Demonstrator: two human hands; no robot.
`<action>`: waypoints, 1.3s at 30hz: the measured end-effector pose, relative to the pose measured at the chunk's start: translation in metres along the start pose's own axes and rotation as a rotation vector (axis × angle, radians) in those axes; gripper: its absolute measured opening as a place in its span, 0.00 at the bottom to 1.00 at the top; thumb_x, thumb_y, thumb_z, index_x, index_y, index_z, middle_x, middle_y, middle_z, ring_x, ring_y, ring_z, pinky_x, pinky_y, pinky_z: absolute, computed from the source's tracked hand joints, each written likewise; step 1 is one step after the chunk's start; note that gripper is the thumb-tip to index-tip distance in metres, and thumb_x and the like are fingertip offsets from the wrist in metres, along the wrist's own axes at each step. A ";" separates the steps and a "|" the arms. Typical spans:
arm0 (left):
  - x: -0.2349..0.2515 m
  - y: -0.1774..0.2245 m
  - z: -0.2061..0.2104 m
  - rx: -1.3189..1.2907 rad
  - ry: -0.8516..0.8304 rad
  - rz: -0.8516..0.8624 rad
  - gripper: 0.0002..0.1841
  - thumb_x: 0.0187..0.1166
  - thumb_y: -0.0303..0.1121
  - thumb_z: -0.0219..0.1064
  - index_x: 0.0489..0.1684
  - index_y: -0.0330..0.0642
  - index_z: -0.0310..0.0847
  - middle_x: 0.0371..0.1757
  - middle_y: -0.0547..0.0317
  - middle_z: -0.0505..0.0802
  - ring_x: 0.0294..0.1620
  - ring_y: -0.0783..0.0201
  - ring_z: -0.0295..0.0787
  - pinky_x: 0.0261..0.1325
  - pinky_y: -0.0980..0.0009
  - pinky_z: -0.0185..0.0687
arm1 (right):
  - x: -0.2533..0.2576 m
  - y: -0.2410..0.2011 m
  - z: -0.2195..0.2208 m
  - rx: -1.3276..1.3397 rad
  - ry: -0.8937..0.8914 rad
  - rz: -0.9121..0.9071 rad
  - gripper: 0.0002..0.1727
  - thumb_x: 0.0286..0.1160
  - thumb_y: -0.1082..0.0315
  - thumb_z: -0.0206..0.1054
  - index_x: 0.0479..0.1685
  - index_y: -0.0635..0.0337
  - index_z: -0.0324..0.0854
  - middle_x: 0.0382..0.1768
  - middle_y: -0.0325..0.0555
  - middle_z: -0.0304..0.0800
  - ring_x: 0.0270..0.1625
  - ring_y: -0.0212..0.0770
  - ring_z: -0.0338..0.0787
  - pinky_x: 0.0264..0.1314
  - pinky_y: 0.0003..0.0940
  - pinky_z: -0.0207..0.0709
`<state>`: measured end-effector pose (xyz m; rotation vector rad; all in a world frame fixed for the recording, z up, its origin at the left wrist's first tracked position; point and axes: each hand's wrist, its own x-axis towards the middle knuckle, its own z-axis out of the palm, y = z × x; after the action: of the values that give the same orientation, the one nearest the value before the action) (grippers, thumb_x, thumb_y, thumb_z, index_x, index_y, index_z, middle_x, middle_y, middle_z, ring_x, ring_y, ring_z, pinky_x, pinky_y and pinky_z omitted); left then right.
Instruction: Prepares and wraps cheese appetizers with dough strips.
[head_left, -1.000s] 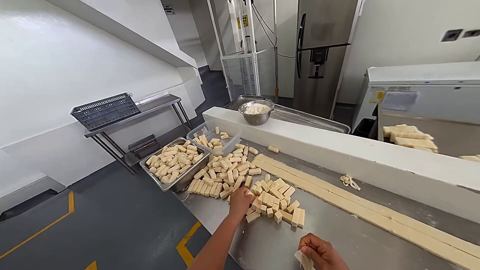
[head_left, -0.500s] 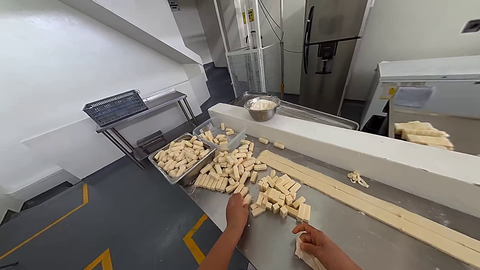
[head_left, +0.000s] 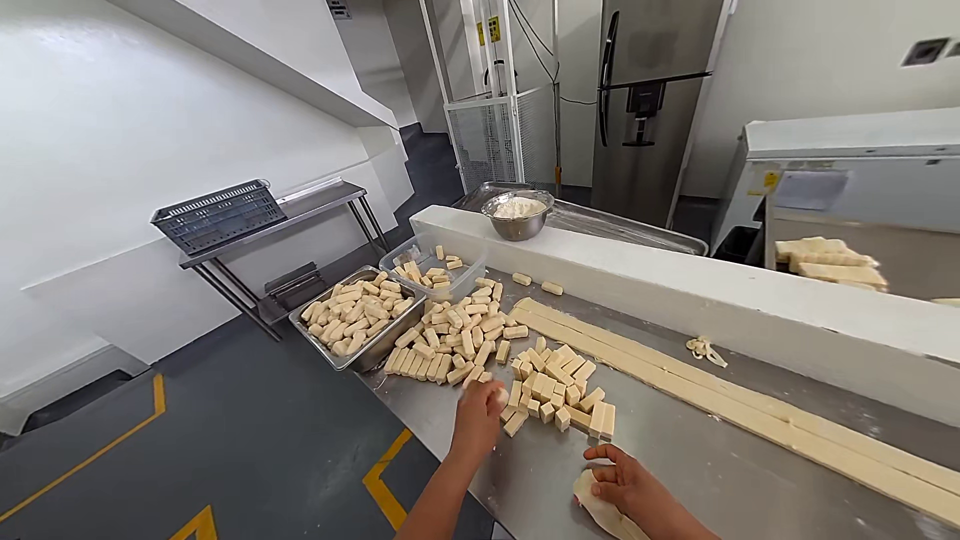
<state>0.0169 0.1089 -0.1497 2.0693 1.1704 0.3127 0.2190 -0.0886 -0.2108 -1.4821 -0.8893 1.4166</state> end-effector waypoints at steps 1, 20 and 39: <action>-0.016 0.008 0.002 -0.062 -0.078 0.057 0.18 0.83 0.30 0.64 0.69 0.36 0.83 0.68 0.38 0.85 0.67 0.47 0.85 0.73 0.55 0.80 | -0.001 -0.003 0.002 -0.033 0.005 -0.015 0.27 0.75 0.77 0.67 0.74 0.65 0.65 0.42 0.46 0.92 0.40 0.35 0.92 0.49 0.34 0.86; -0.048 -0.113 0.028 0.324 0.741 0.238 0.07 0.73 0.16 0.66 0.38 0.26 0.92 0.49 0.36 0.94 0.55 0.38 0.93 0.62 0.48 0.87 | 0.027 -0.028 0.083 0.077 -0.161 0.292 0.03 0.83 0.79 0.63 0.48 0.66 0.78 0.33 0.45 0.95 0.35 0.37 0.96 0.46 0.32 0.90; -0.069 -0.122 0.082 0.042 0.835 0.362 0.15 0.70 0.21 0.65 0.51 0.29 0.93 0.58 0.41 0.95 0.61 0.42 0.93 0.75 0.31 0.70 | -0.017 -0.016 0.029 -0.643 0.048 -0.059 0.15 0.83 0.65 0.65 0.47 0.72 0.88 0.40 0.63 0.90 0.48 0.58 0.90 0.56 0.57 0.78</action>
<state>-0.0568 0.0529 -0.2837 2.2385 1.2287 1.4371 0.1895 -0.0954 -0.1891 -1.9223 -1.4309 1.0891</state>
